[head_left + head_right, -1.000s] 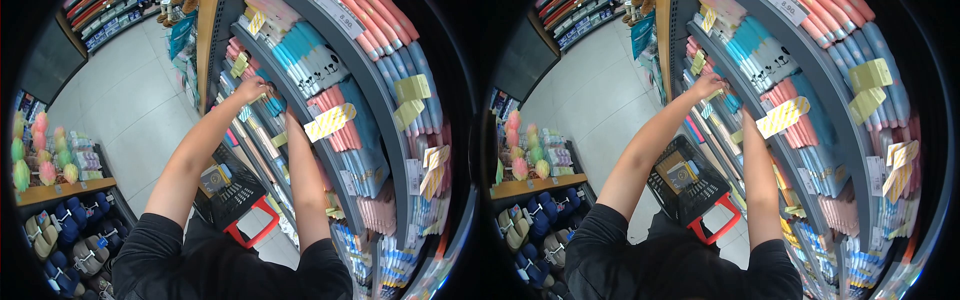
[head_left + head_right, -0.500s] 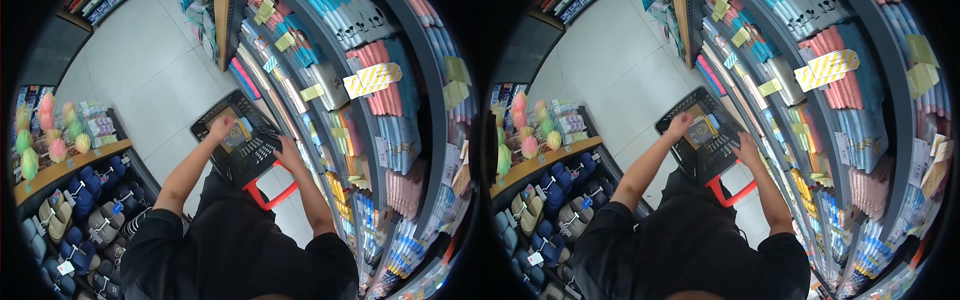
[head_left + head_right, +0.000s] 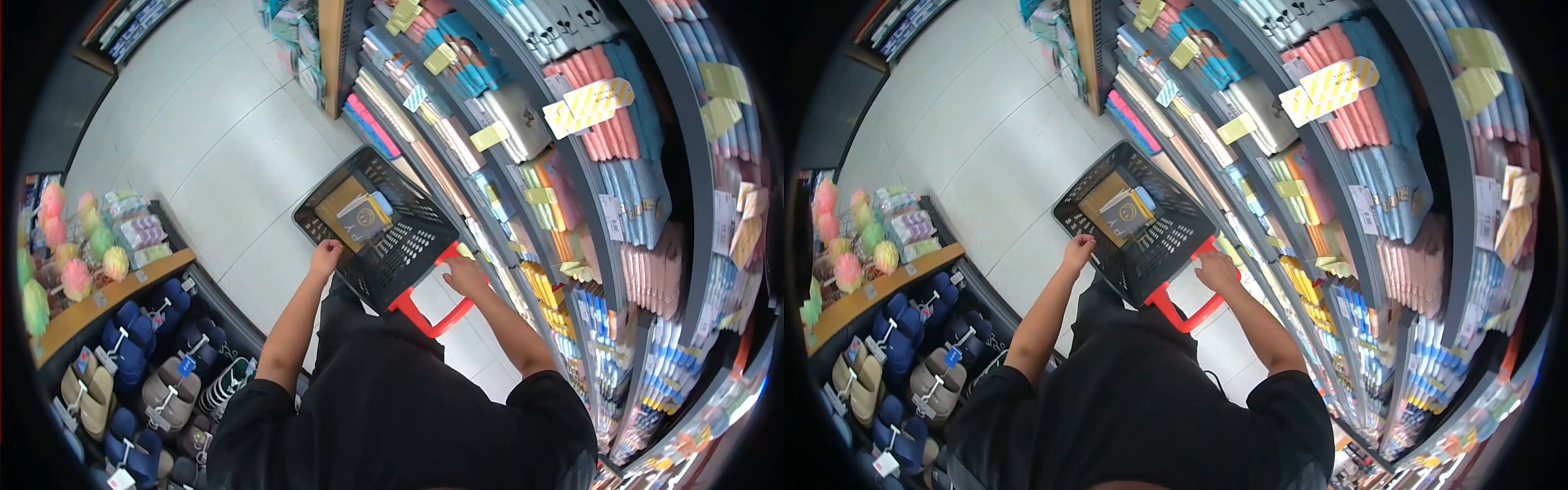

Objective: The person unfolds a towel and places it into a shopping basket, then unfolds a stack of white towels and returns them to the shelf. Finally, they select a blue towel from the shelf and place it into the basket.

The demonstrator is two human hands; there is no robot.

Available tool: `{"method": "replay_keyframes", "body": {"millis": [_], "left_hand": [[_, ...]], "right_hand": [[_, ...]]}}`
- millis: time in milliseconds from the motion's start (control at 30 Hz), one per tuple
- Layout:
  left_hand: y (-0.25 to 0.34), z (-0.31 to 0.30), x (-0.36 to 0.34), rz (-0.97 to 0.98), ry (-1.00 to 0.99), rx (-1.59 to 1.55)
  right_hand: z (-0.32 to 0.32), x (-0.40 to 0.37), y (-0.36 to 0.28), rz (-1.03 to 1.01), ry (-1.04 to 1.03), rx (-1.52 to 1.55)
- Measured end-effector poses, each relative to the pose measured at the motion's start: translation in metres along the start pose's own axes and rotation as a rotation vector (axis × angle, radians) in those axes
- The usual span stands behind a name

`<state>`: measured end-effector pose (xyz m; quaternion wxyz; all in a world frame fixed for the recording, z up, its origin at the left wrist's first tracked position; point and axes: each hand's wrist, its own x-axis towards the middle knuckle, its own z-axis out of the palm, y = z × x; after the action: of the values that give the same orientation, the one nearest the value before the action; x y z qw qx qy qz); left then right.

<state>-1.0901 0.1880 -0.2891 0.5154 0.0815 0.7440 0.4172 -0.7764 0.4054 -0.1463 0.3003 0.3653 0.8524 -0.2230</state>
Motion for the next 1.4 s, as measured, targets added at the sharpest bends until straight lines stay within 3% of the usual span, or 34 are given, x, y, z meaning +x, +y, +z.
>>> {"method": "replay_keyframes", "body": {"millis": [300,433,467,533,567,700,867,967,1100,1267,1400], "left_hand": [[-0.045,0.013,0.004,0.054,-0.126,0.115],[-0.027,0.029,-0.014,0.093,-0.178,0.141],[-0.017,0.034,-0.022,0.205,-0.193,0.265],[0.024,0.045,-0.048,0.432,-0.199,0.504],[0.049,0.055,-0.067,0.478,-0.253,0.456],[0.099,0.113,-0.126,0.681,-0.540,0.518],[0.097,0.195,-0.186,0.535,-0.815,0.692],[0.050,0.232,-0.195,0.610,-0.586,0.678],[0.011,0.261,-0.200,0.553,-0.267,0.741],[0.016,0.269,-0.224,0.515,-0.110,0.816],[0.013,0.260,-0.229,0.525,-0.032,0.836]], "right_hand": [[0.014,-0.015,-0.011,0.012,0.127,0.071],[0.003,-0.052,-0.020,-0.031,0.258,-0.049],[0.016,-0.055,-0.015,-0.041,0.333,-0.042],[0.010,-0.065,-0.020,-0.057,0.280,-0.084],[0.006,-0.067,-0.021,-0.077,0.253,-0.109],[0.018,-0.061,-0.019,-0.172,0.535,-0.009],[0.025,-0.058,0.000,-0.280,0.588,0.148],[0.031,-0.066,0.017,-0.415,0.694,0.054],[0.048,-0.083,0.040,-0.413,0.743,0.047],[0.064,-0.088,0.048,-0.385,0.742,-0.001],[0.059,-0.101,0.049,-0.545,0.659,0.030]]}}
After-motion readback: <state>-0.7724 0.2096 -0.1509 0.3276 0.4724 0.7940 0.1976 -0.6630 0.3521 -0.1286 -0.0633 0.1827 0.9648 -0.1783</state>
